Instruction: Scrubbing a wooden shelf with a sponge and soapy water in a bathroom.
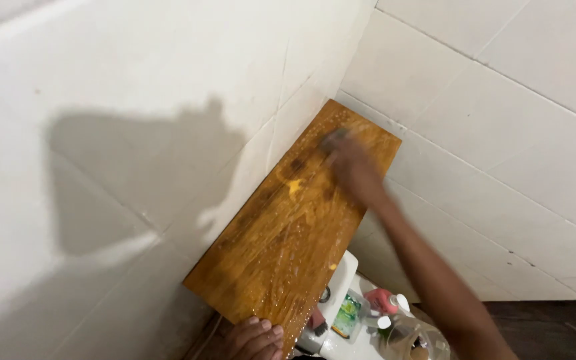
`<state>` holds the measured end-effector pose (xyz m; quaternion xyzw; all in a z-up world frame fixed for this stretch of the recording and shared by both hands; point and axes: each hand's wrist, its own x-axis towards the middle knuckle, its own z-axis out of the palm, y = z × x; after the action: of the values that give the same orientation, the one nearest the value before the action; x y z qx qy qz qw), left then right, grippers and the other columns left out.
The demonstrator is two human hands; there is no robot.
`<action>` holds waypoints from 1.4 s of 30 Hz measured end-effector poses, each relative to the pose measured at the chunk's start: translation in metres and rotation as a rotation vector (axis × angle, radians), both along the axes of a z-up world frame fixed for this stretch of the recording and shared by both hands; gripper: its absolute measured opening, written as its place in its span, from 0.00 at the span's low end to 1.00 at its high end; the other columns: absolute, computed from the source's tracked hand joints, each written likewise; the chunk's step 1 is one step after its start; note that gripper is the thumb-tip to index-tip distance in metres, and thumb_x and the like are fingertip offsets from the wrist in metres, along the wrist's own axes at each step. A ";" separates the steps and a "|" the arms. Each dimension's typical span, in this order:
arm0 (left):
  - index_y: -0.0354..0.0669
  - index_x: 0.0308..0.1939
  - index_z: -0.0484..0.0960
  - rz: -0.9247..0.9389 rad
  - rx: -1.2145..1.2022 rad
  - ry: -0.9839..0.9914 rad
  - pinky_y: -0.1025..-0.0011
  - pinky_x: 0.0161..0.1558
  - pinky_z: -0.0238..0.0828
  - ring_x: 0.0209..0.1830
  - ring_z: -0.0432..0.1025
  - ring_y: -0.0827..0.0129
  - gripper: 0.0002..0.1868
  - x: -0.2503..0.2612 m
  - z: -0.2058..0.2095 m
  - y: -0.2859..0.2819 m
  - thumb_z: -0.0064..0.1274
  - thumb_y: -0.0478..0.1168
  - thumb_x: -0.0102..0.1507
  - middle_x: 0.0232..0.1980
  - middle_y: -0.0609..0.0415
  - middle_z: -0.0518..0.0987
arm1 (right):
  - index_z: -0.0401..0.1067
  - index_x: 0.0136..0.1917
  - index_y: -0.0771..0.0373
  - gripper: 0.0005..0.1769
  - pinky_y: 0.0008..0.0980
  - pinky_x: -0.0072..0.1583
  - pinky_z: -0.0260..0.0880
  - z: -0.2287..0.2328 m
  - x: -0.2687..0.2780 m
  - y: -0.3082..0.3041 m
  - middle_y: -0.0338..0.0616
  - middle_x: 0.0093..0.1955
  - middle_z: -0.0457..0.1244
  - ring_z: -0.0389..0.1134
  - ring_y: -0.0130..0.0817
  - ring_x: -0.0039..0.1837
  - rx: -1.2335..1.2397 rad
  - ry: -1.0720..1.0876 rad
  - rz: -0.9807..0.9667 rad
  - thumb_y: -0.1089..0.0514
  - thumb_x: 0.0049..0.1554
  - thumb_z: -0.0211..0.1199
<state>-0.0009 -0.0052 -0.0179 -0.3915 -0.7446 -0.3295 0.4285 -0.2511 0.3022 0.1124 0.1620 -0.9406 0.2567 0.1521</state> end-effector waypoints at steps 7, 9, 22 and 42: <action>0.57 0.39 0.79 0.080 0.184 -0.004 0.66 0.63 0.73 0.56 0.76 0.74 0.08 0.003 -0.021 0.020 0.50 0.47 0.72 0.48 0.68 0.85 | 0.71 0.68 0.53 0.21 0.55 0.75 0.58 -0.001 0.090 -0.085 0.44 0.74 0.61 0.58 0.51 0.78 0.238 0.045 0.738 0.52 0.63 0.58; 0.55 0.36 0.79 0.068 0.230 -0.080 0.66 0.60 0.75 0.53 0.77 0.75 0.09 0.003 -0.002 0.018 0.49 0.47 0.71 0.44 0.68 0.85 | 0.72 0.69 0.51 0.25 0.47 0.71 0.63 -0.061 0.001 -0.053 0.44 0.68 0.64 0.62 0.48 0.71 0.600 0.132 0.751 0.60 0.58 0.57; 0.43 0.35 0.84 -0.220 0.368 -0.447 0.60 0.60 0.75 0.45 0.79 0.67 0.06 0.019 0.069 -0.020 0.56 0.39 0.65 0.37 0.57 0.84 | 0.67 0.68 0.67 0.29 0.51 0.70 0.61 0.042 0.132 -0.161 0.60 0.73 0.59 0.58 0.62 0.75 0.182 0.114 0.388 0.64 0.52 0.58; 0.35 0.21 0.75 0.503 1.028 -0.761 0.55 0.51 0.78 0.36 0.76 0.57 0.20 0.050 0.100 -0.035 0.45 0.34 0.70 0.28 0.47 0.79 | 0.79 0.54 0.48 0.07 0.36 0.74 0.73 0.011 0.159 -0.099 0.33 0.60 0.70 0.72 0.33 0.68 -0.199 -0.311 0.727 0.59 0.63 0.68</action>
<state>0.0493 -0.0407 0.0819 0.1894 -0.6606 -0.6461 0.3321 -0.0922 0.2031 0.1229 0.4278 -0.8043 0.4050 -0.0777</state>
